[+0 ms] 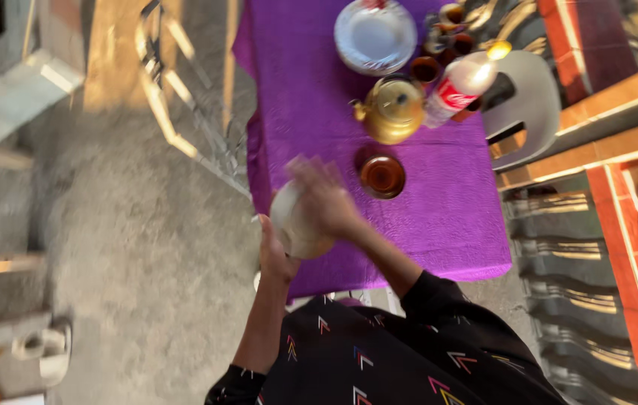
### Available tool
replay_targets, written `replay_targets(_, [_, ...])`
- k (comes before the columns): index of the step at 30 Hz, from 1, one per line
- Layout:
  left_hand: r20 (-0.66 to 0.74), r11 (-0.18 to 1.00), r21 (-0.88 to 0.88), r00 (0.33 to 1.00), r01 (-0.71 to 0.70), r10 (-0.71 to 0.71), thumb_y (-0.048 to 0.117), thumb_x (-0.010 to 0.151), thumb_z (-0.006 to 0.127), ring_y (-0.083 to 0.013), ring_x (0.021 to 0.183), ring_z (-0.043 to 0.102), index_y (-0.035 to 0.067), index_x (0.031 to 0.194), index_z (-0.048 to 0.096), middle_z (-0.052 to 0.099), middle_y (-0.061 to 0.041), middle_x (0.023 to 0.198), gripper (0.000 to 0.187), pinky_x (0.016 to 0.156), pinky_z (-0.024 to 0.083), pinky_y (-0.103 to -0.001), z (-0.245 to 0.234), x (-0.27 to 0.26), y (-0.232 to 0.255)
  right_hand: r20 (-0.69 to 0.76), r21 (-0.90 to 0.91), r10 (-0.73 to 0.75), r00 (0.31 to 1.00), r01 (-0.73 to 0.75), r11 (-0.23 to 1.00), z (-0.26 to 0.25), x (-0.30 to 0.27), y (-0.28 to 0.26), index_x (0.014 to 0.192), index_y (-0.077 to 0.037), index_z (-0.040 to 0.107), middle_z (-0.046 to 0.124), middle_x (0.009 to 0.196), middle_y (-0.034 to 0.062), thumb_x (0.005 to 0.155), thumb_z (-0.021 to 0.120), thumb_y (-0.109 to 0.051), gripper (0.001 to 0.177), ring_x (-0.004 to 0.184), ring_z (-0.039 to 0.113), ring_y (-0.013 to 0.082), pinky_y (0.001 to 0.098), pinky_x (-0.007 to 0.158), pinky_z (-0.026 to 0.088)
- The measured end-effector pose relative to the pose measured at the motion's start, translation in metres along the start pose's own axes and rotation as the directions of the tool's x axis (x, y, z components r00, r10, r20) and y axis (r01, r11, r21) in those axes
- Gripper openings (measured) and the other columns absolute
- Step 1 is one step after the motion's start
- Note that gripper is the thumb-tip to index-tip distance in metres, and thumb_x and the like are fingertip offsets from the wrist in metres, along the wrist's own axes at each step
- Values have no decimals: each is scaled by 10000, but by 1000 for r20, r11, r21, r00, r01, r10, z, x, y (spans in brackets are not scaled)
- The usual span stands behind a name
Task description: The person wipes plates and bowls with a cloth, turning each piece over to wipe both sides.
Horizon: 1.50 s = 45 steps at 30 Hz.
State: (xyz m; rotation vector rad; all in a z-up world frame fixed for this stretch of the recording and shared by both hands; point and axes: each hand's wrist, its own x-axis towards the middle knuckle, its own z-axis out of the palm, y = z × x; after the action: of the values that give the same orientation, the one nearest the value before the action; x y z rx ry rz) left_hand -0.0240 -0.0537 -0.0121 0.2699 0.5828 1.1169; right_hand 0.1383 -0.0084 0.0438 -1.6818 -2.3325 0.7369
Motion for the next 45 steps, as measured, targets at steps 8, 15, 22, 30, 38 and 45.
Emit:
replay_targets(8, [-49,987,-5,986,-159,158,645,1031,319,-325,1509,364,191,1658,226,338,-140,1659,779,1209,368,-466,-31,-21,34,-351,-144,-413,841,387,911,93,-16,-72,1620,-18,227,224,1677,241,1037,351,-493,762,1573,118,401,567,1272,-42])
replay_targets(15, [-32,975,-164,989,-150,147,775,970,311,-342,1512,356,154,1651,238,336,-134,1662,925,1189,388,-487,-77,-46,98,-102,8,-214,971,216,976,114,57,-158,1582,-52,324,337,1676,140,1047,421,-377,634,1618,146,335,554,1306,82])
replay_targets(22, [-111,977,-18,972,-211,207,732,931,324,-333,1513,342,270,1626,217,318,-79,1659,842,1204,358,-525,-122,-82,216,-434,82,-321,842,391,917,150,124,-218,1616,39,287,277,1681,284,1039,471,-260,676,1591,204,428,577,1289,99])
replay_targets(30, [-189,937,103,918,-333,348,703,955,318,-433,1497,318,216,1649,157,243,-200,1674,863,1170,376,-558,-190,-109,319,-253,-180,-587,769,559,810,218,140,-324,1550,-37,408,330,1654,204,1019,453,-412,652,1549,179,414,613,1225,82])
replay_targets(38, [-160,958,58,945,-281,287,713,964,295,-383,1543,297,263,1651,122,221,-174,1696,840,1189,399,-572,-211,-78,359,-62,222,-517,853,517,827,242,320,-287,1596,-19,378,299,1730,188,1130,311,-297,546,1640,212,393,533,1337,145])
replay_targets(45, [-202,935,81,913,-345,355,755,942,286,-357,1551,261,283,1662,144,216,-128,1699,873,1221,348,-539,-237,25,421,-258,-114,-569,781,560,820,230,336,-335,1541,-21,402,358,1608,186,977,559,-401,698,1536,259,369,577,1236,126])
